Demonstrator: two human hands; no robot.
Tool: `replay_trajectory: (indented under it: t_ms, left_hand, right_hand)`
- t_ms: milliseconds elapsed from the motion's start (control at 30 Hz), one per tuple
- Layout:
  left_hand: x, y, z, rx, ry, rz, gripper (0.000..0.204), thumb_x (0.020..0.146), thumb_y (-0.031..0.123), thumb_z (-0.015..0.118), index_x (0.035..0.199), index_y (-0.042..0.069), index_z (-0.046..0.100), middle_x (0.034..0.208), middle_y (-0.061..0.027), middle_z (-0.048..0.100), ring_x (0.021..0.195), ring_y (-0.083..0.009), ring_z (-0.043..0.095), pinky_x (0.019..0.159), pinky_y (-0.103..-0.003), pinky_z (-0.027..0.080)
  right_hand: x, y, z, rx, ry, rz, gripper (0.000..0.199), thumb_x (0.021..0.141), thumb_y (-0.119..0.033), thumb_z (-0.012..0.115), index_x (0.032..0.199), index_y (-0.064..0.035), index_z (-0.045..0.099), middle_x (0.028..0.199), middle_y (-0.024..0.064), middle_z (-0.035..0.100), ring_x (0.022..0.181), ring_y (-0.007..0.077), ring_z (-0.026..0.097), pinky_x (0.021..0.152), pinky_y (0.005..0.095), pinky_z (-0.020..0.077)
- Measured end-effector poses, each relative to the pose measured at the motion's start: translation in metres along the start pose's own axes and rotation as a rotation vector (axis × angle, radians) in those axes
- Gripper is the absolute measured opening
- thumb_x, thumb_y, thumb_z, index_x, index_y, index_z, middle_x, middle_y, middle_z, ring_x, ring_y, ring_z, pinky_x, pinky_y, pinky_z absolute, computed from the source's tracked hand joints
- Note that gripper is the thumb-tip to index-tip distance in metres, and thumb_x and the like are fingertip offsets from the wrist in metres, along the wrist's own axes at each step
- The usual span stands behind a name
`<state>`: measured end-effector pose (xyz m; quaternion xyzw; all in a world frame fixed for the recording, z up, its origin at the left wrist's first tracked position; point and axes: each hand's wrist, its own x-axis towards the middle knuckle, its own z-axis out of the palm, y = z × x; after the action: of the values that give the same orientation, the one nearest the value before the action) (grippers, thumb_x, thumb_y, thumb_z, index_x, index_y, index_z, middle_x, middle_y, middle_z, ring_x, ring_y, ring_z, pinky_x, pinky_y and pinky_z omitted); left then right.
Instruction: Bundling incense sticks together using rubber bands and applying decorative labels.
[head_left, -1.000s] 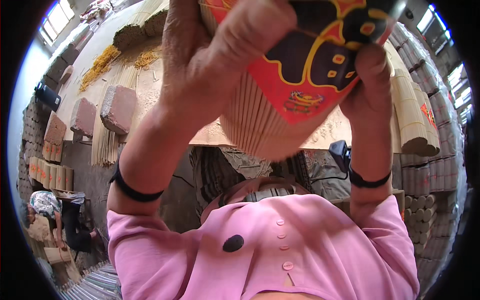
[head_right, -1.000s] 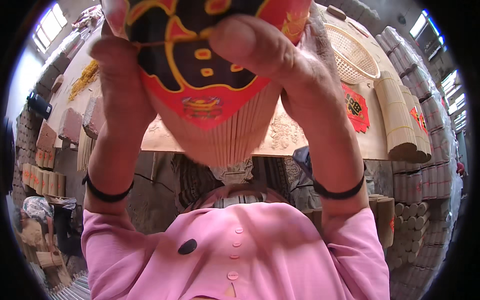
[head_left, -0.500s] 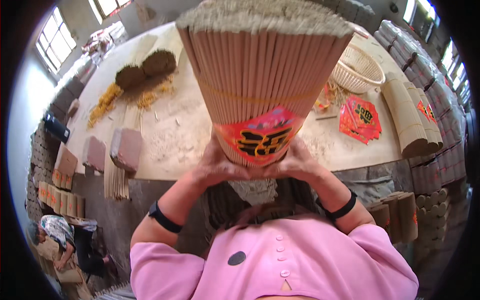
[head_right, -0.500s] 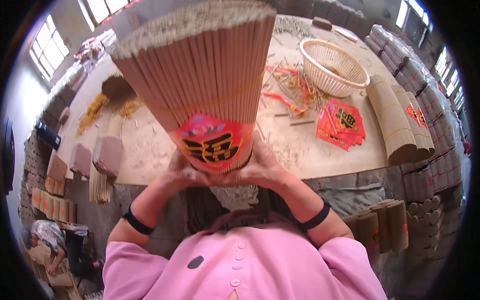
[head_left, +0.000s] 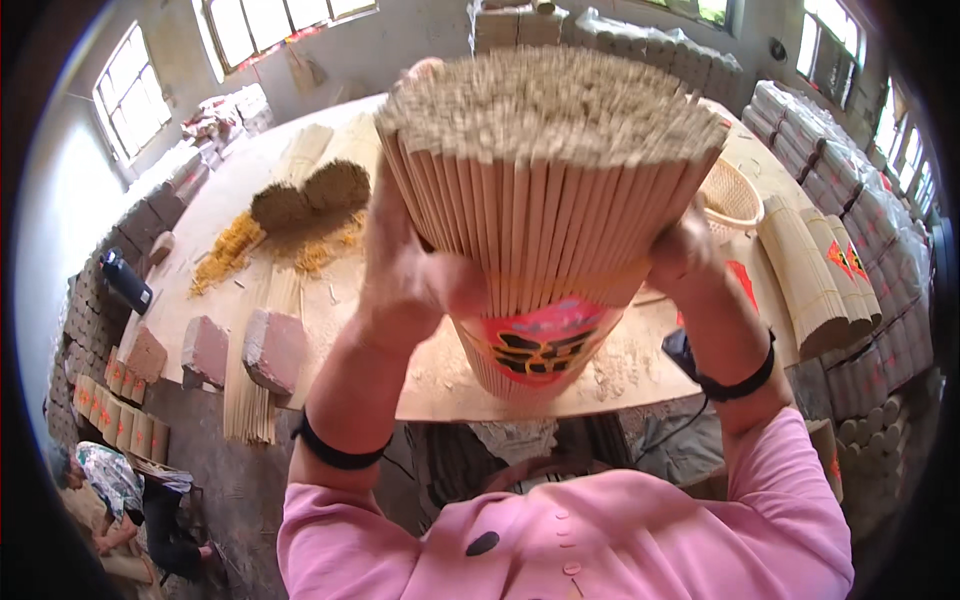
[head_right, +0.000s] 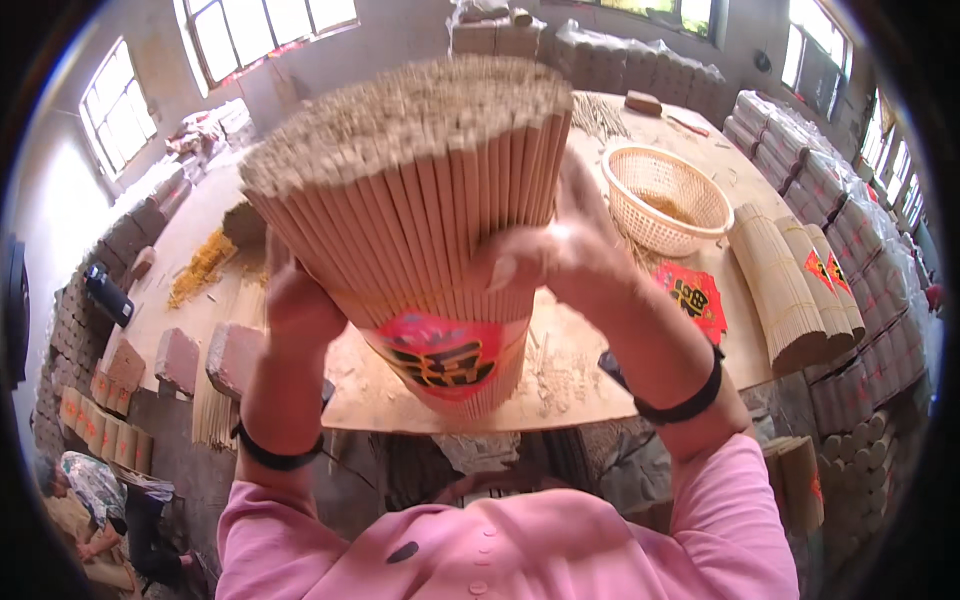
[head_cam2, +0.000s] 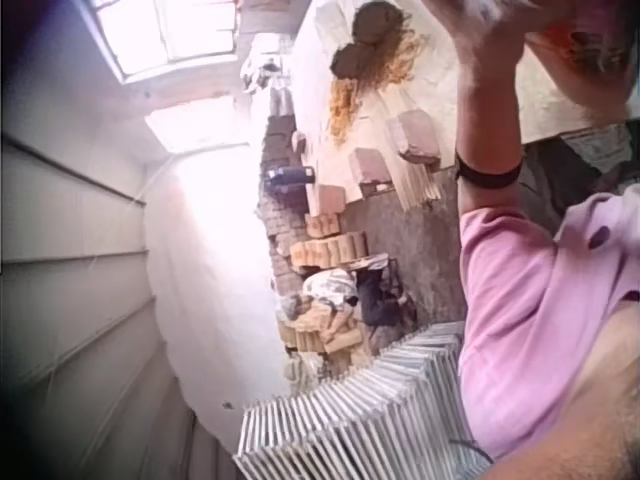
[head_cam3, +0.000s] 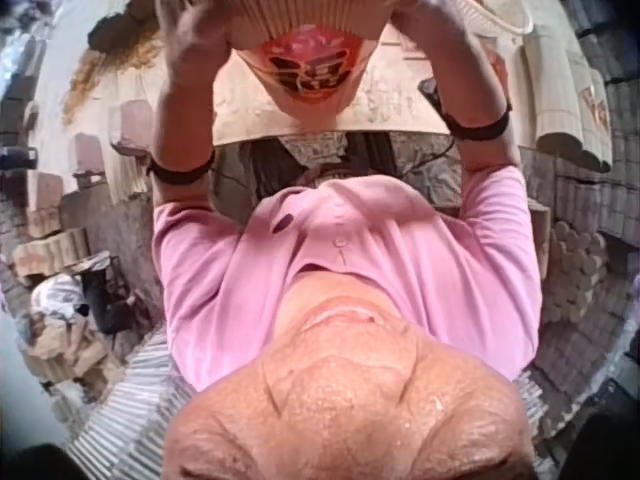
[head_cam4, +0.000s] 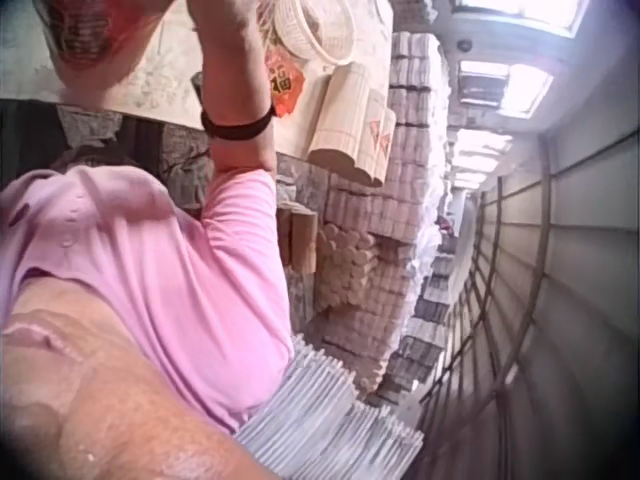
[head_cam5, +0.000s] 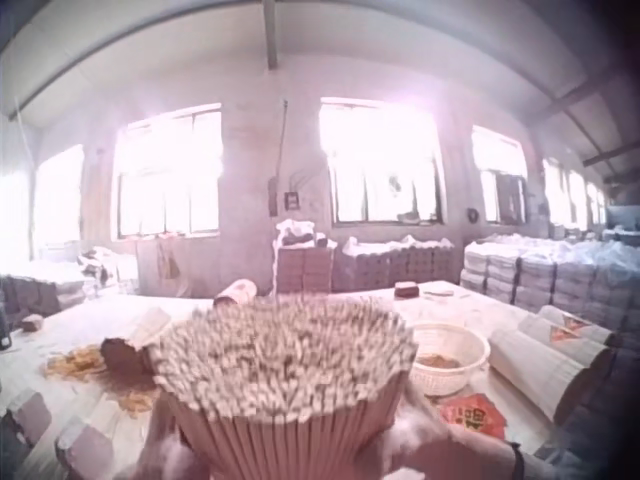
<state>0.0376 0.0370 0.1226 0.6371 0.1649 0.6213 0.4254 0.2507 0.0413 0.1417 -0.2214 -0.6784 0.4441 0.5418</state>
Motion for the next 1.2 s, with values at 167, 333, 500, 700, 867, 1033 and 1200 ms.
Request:
replay_trajectory:
  t_ms: [167,333,500,700,867,1033,1200]
  left_hand:
    - [-0.007,-0.014,-0.001,0.020,0.023,0.186,0.135,0.059,0.087,0.052,0.155,0.002,0.012,0.154,-0.0168,0.032,0.141,-0.0280,0.032,0.116,-0.041,0.027]
    - [-0.017,-0.043,-0.012,-0.175,-0.069,0.024,0.137,0.056,0.063,0.087,0.156,0.005,0.014,0.146,-0.0141,0.041,0.137,-0.0239,0.038,0.114,-0.038,0.030]
    - [-0.043,-0.081,-0.012,-0.197,-0.071,0.032,0.137,0.049,0.041,0.096,0.155,0.004,0.016,0.144,-0.0157,0.043,0.133,-0.0240,0.043,0.111,-0.039,0.036]
    - [-0.050,-0.087,-0.028,0.108,-0.208,-0.186,0.120,0.052,0.038,0.092,0.148,0.005,0.028,0.139,-0.0140,0.049,0.120,-0.0258,0.057,0.102,-0.039,0.046]
    - [-0.065,-0.117,-0.060,0.309,-0.276,-0.169,0.098,0.067,0.054,0.074,0.145,0.007,0.037,0.139,-0.0125,0.051,0.122,-0.0281,0.056,0.103,-0.043,0.046]
    - [-0.069,-0.108,-0.056,-0.116,-0.220,-0.438,0.084,0.081,0.056,0.062,0.146,0.009,0.037,0.140,-0.0136,0.049,0.124,-0.0300,0.055,0.102,-0.045,0.049]
    - [-0.049,-0.069,0.000,-0.641,-0.336,-0.111,0.076,0.093,0.060,0.049,0.149,0.011,0.034,0.144,-0.0146,0.046,0.127,-0.0322,0.053,0.104,-0.047,0.048]
  right_hand:
    - [-0.003,0.016,-0.005,0.043,-0.016,-0.011,0.085,0.058,-0.024,0.087,0.129,0.0056,0.049,0.114,0.0097,0.063,0.106,0.0200,0.060,0.093,0.0345,0.0481]
    - [-0.015,0.050,-0.004,0.097,0.040,0.004,0.085,0.059,-0.021,0.086,0.129,0.0057,0.048,0.111,0.0102,0.064,0.102,0.0193,0.061,0.089,0.0343,0.0502]
    - [-0.024,0.071,-0.012,0.136,0.004,0.034,0.086,0.060,-0.022,0.087,0.131,0.0046,0.046,0.114,0.0111,0.062,0.106,0.0193,0.059,0.093,0.0351,0.0485]
    - [-0.028,0.081,-0.019,0.180,-0.053,0.042,0.089,0.062,-0.023,0.089,0.134,0.0032,0.044,0.117,0.0122,0.061,0.111,0.0193,0.057,0.097,0.0361,0.0463]
    - [-0.037,0.093,-0.021,0.300,-0.168,0.098,0.091,0.064,-0.024,0.090,0.136,0.0020,0.041,0.120,0.0132,0.059,0.115,0.0193,0.055,0.101,0.0369,0.0445]
    - [-0.036,0.080,0.001,0.246,-0.063,0.010,0.103,0.066,-0.037,0.089,0.142,0.0019,0.033,0.131,0.0167,0.053,0.123,0.0233,0.050,0.106,0.0361,0.0408]
    - [-0.053,0.017,-0.040,0.245,0.063,0.142,0.092,0.087,-0.061,0.062,0.146,0.0013,0.031,0.142,0.0223,0.045,0.134,0.0270,0.041,0.113,0.0374,0.0318]
